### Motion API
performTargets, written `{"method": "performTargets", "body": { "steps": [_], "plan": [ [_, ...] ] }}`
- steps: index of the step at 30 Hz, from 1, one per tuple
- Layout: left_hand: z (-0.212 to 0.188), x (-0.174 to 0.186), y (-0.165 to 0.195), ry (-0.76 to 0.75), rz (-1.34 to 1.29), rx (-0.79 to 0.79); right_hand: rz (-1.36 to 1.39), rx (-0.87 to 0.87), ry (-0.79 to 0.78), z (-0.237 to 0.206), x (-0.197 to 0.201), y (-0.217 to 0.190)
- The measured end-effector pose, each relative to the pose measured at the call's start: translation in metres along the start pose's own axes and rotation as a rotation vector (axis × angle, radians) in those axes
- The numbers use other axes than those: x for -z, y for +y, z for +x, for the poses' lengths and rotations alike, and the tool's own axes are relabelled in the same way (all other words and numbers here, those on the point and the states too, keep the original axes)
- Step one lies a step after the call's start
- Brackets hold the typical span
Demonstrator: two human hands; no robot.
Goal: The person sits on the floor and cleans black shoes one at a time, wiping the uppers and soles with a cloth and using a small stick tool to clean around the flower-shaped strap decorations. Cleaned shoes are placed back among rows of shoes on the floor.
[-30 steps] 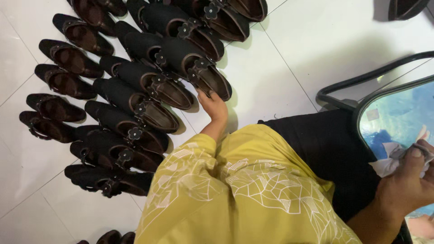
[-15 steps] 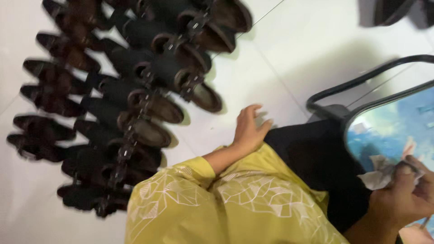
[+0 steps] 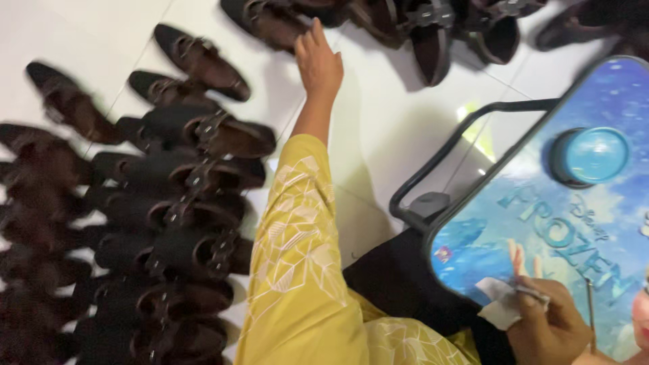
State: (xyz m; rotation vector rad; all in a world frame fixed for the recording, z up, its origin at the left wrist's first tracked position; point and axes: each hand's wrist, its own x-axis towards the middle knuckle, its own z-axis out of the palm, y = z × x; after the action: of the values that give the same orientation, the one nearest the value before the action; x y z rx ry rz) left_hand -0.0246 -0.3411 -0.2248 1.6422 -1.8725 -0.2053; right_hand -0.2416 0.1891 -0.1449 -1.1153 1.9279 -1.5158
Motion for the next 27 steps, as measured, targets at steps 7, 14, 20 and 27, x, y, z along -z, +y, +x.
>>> {"method": "performTargets", "body": {
  "steps": [7, 14, 20, 27],
  "plan": [
    [-0.023, -0.047, 0.112, -0.426, -0.152, -0.031, 0.117, -0.097, 0.072, 0.002, -0.011, -0.016],
    [-0.056, -0.069, 0.182, -0.397, -0.028, 0.005, 0.040, -0.007, -0.003, 0.006, -0.007, -0.019],
    [-0.065, -0.082, 0.177, -0.217, -0.246, -0.105, 0.103, -0.134, -0.022, 0.003, -0.001, -0.020],
    [-0.049, -0.008, 0.142, -0.114, -0.410, -0.045, 0.788, -0.149, -0.017, -0.009, 0.013, -0.033]
  ]
}}
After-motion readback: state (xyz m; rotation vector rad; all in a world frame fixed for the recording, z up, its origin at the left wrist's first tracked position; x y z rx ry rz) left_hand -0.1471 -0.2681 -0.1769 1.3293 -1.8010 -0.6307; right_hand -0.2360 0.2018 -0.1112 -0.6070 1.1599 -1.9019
